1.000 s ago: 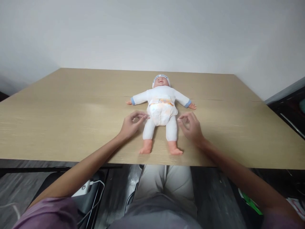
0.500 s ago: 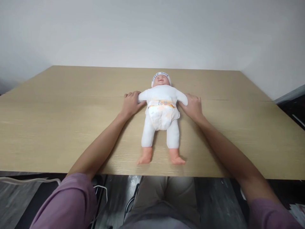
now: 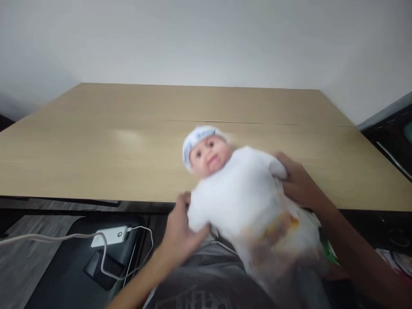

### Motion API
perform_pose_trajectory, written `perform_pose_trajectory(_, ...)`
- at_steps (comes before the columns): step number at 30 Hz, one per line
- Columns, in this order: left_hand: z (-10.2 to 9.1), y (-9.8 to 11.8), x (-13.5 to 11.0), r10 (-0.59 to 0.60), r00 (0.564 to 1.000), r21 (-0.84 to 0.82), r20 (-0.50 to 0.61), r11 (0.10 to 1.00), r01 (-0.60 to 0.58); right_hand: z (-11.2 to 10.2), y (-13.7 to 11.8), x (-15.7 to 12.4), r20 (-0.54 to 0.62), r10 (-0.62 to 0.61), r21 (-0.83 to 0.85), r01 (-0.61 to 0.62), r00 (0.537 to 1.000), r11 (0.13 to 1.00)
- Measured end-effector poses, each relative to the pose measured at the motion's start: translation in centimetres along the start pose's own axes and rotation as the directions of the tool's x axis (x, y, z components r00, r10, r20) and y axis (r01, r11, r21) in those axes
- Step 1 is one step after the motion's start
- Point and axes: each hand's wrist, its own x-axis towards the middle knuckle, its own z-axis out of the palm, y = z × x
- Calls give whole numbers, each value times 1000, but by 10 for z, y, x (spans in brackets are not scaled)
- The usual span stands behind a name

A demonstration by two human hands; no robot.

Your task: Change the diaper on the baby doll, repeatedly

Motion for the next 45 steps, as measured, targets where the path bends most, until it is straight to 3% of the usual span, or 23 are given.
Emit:
perform_pose_trajectory(2,18,-27,-69,-73,986,-47,150,996,81,3,-9,-53,130,-33,26,30,991,999)
perform_pose_trajectory(4,27,-52,-122,-40,963,-25,268,998,49,17,-15,-98,283,2,50,-17,959,999)
perform_pose_trajectory(7,22,-74,-165,-87,918,98,387,994,53,56,-12,-141,426,46,54,-76,904,996)
perform_pose_trajectory(11,8,-74,-176,-249,857,305,452,946,114,118,15,-161,413,68,-36,-58,908,998)
perform_pose_trajectory(14,5,-71,-179,-275,838,436,471,898,49,151,36,-169,417,106,-132,-55,903,990)
perform_pose_trajectory(17,4,-78,-190,-190,877,478,441,877,-50,157,42,-185,334,103,-131,-63,937,989)
perform_pose_trajectory(20,1,-84,-200,-19,946,481,324,864,-148,144,36,-210,302,88,7,-95,949,995)
perform_pose_trajectory(22,-1,-80,-199,92,959,477,268,852,-215,134,30,-226,366,100,126,-155,925,980)
perform_pose_trajectory(24,1,-64,-187,185,931,430,314,847,-313,129,25,-237,381,124,185,-208,916,961)
perform_pose_trajectory(26,9,-40,-166,272,854,309,444,848,-431,129,22,-242,330,164,166,-228,930,959)
perform_pose_trajectory(29,37,-9,-128,397,690,74,605,835,-546,132,20,-244,285,198,110,-237,938,965)
perform_pose_trajectory(32,70,1,-96,484,572,-40,662,785,-618,135,24,-245,260,193,81,-221,946,972)
perform_pose_trajectory(34,86,-2,-85,517,532,-70,671,758,-649,136,33,-245,252,187,66,-210,949,975)
perform_pose_trajectory(37,95,-8,-81,534,539,-109,651,769,-630,139,52,-241,189,223,37,-234,956,971)
perform_pose_trajectory(41,85,-7,-88,530,587,-147,612,806,-574,142,55,-229,19,196,14,-196,980,980)
perform_pose_trajectory(45,60,-12,-101,530,587,-283,612,840,-463,141,19,-223,166,-35,158,8,986,987)
